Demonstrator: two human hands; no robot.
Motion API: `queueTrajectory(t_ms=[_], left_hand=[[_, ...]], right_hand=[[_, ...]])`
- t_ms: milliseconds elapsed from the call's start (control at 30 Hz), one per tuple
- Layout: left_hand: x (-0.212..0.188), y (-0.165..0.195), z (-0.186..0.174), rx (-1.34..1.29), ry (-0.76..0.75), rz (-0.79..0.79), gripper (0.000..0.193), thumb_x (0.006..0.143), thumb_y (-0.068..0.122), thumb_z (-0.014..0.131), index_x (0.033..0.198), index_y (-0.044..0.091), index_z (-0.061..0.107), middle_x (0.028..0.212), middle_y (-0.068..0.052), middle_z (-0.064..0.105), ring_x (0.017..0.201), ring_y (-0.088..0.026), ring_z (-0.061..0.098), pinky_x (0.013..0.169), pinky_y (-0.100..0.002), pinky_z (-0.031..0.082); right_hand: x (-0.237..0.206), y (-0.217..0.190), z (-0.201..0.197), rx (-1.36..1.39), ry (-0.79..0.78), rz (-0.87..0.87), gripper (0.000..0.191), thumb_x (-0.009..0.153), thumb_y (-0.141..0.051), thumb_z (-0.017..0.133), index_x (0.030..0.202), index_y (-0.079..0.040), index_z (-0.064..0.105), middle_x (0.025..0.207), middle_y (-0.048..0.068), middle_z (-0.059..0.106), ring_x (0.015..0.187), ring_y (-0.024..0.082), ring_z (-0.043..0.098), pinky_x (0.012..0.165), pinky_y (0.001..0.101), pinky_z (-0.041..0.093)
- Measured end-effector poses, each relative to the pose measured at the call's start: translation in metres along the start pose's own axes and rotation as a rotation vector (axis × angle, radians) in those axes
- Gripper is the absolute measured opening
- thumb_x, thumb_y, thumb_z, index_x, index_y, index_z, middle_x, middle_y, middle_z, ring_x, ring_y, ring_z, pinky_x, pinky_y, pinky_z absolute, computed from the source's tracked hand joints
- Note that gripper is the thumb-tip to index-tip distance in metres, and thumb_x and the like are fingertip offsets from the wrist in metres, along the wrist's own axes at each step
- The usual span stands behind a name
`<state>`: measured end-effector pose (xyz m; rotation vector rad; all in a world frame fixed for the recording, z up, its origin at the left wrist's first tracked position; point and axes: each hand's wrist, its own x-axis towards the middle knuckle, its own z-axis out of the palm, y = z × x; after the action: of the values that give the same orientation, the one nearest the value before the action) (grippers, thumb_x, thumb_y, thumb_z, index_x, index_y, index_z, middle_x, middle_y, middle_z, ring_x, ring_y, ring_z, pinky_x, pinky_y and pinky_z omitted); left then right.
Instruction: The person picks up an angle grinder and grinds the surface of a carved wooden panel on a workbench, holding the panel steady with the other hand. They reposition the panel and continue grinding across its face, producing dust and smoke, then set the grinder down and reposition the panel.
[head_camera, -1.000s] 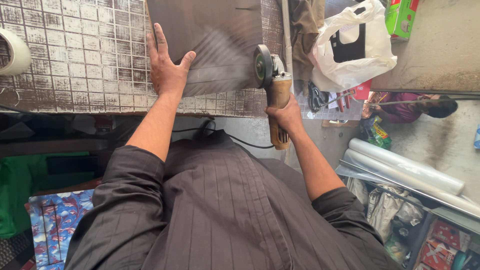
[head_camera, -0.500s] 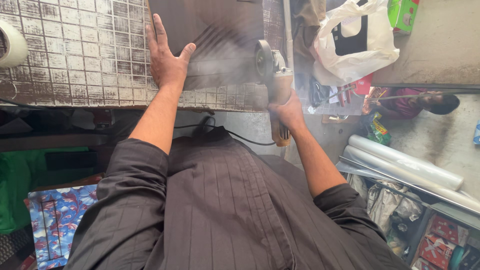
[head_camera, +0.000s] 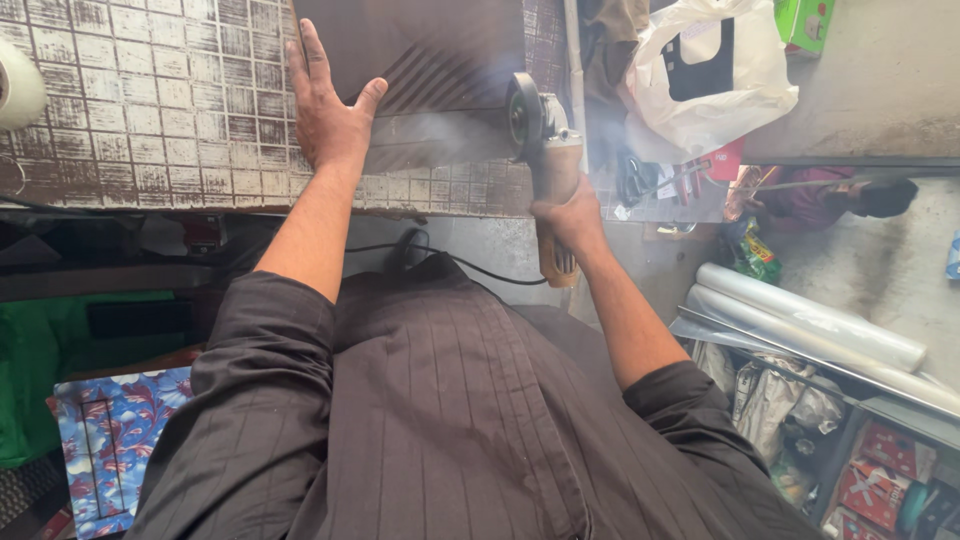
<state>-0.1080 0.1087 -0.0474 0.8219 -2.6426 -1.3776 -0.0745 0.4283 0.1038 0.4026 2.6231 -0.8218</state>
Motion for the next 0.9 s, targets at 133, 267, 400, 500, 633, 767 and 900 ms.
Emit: queueTrajectory(t_ms=[133, 267, 400, 500, 633, 767, 900], left_hand=[[-0.001, 0.001, -0.001, -0.008, -0.01, -0.004, 0.116, 0.087, 0.053, 0.09, 0.164, 0.034, 0.005, 0.168, -0.018, 0.025, 0.141, -0.038, 0.051, 0.101, -0.043, 0.056], [-0.001, 0.004, -0.003, -0.008, -0.013, -0.012, 0.116, 0.087, 0.053, 0.09, 0.164, 0.034, 0.005, 0.168, -0.018, 0.025, 0.14, -0.038, 0.052, 0.1, -0.043, 0.057], [-0.001, 0.006, -0.005, -0.009, -0.035, -0.024, 0.115, 0.087, 0.054, 0.089, 0.163, 0.034, 0.005, 0.168, -0.017, 0.024, 0.141, -0.037, 0.051, 0.098, -0.042, 0.058], [0.0, 0.006, -0.004, -0.015, -0.008, 0.004, 0.116, 0.087, 0.053, 0.09, 0.164, 0.034, 0.006, 0.168, -0.018, 0.025, 0.141, -0.037, 0.05, 0.1, -0.042, 0.057], [-0.001, 0.008, -0.008, -0.042, -0.017, 0.003, 0.115, 0.087, 0.051, 0.09, 0.164, 0.034, 0.006, 0.169, -0.018, 0.023, 0.144, -0.037, 0.048, 0.103, -0.043, 0.056], [-0.001, 0.022, -0.022, -0.071, 0.002, 0.03, 0.12, 0.087, 0.048, 0.095, 0.167, 0.031, 0.007, 0.172, -0.022, 0.015, 0.153, -0.042, 0.033, 0.116, -0.049, 0.045], [0.046, 0.05, -0.047, 0.321, 0.018, 0.282, 0.144, 0.063, 0.064, 0.097, 0.16, 0.013, 0.004, 0.163, -0.031, 0.01, 0.147, -0.052, 0.016, 0.116, -0.054, 0.027]], right_hand=[[0.004, 0.002, 0.001, -0.067, 0.016, 0.007, 0.065, 0.066, -0.023, 0.083, 0.121, 0.001, 0.058, 0.107, 0.016, 0.072, 0.098, 0.025, 0.073, 0.086, 0.0371, 0.058], [0.003, 0.001, 0.001, -0.021, 0.016, 0.004, 0.064, 0.066, -0.022, 0.082, 0.121, 0.001, 0.058, 0.107, 0.016, 0.073, 0.097, 0.025, 0.074, 0.084, 0.0364, 0.058], [-0.001, 0.0, 0.001, -0.02, 0.011, 0.011, 0.063, 0.068, -0.021, 0.081, 0.123, 0.001, 0.058, 0.107, 0.016, 0.073, 0.098, 0.025, 0.074, 0.085, 0.0363, 0.059], [-0.001, 0.002, 0.003, -0.064, 0.026, 0.028, 0.067, 0.067, -0.022, 0.084, 0.124, 0.001, 0.056, 0.107, 0.017, 0.072, 0.098, 0.026, 0.073, 0.084, 0.0368, 0.058], [0.004, 0.006, 0.004, -0.038, 0.028, -0.031, 0.07, 0.066, -0.021, 0.085, 0.125, 0.002, 0.056, 0.109, 0.017, 0.072, 0.101, 0.028, 0.073, 0.087, 0.0383, 0.057], [0.001, 0.017, 0.001, -0.021, 0.029, -0.006, 0.07, 0.067, -0.022, 0.085, 0.127, 0.0, 0.056, 0.108, 0.016, 0.073, 0.098, 0.026, 0.073, 0.084, 0.0387, 0.058], [-0.008, 0.042, -0.005, 0.165, 0.144, -0.134, 0.064, 0.066, -0.019, 0.089, 0.121, -0.001, 0.061, 0.106, 0.012, 0.072, 0.094, 0.023, 0.071, 0.083, 0.0368, 0.057]])
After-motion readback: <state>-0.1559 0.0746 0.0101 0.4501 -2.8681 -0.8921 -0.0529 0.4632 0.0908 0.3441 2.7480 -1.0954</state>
